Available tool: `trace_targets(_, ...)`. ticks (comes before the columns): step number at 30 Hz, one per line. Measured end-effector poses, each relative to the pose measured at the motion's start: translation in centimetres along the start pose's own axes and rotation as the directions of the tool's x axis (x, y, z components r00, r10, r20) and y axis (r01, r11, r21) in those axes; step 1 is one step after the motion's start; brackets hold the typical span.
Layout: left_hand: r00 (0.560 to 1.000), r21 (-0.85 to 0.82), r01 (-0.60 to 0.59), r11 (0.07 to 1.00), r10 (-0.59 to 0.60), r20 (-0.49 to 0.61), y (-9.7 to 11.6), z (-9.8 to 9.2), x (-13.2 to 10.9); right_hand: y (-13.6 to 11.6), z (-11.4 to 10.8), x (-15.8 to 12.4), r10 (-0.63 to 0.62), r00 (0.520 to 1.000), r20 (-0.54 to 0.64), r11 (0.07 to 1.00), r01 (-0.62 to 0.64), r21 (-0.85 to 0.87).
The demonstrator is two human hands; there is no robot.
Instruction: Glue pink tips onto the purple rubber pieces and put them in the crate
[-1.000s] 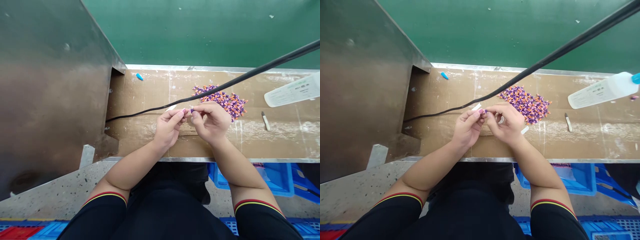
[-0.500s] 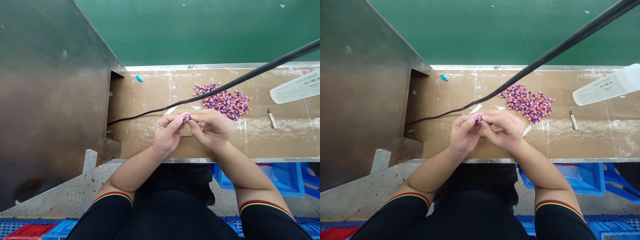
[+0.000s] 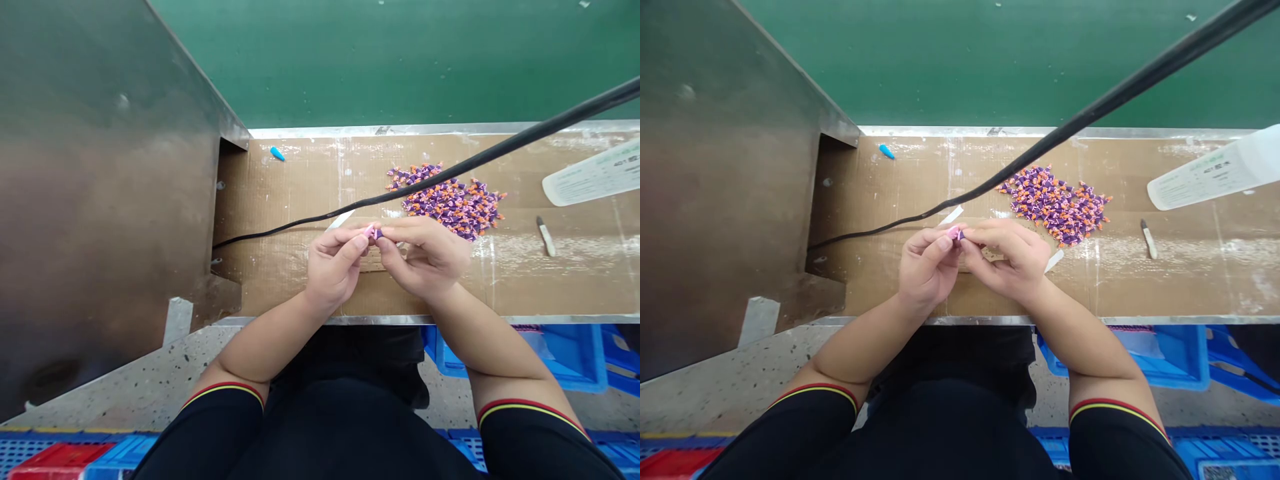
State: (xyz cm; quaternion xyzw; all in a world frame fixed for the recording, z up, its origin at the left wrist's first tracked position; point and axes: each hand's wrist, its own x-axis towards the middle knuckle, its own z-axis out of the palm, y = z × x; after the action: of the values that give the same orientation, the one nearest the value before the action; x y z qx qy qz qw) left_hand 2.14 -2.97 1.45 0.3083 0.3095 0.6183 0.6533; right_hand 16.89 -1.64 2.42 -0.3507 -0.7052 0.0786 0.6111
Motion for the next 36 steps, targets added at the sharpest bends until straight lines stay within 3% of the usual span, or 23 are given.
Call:
trace_targets(10,0.978,0.119,-0.21,0.97,0.206,0.042,-0.3,-0.3,0.0,-0.4,0.1,-0.1,-0.012,1.0,-0.025,0.996,0.01,-0.09)
trace_targets(21,0.963,0.243,-0.256,0.935,0.27,-0.022,-0.1,0.0,-0.1,-0.8,0.0,0.0,-0.006,1.0,-0.03,0.998,0.004,-0.061)
trace_targets(27,0.949,0.276,-0.314,0.908,0.306,0.075,-0.3,-0.3,-0.1,-0.6,-0.2,0.2,-0.008,1.0,-0.006,0.999,0.008,-0.042)
trace_targets(32,0.945,0.222,-0.327,0.918,0.323,0.058,-0.2,0.0,-0.4,0.0,-0.3,0.2,-0.064,0.998,-0.021,0.993,0.061,-0.102)
trace_targets(36,0.936,0.296,-0.347,0.89,0.308,0.17,-0.1,-0.5,-0.3,0.3,-0.1,0.1,-0.084,0.996,-0.015,0.981,0.08,-0.177)
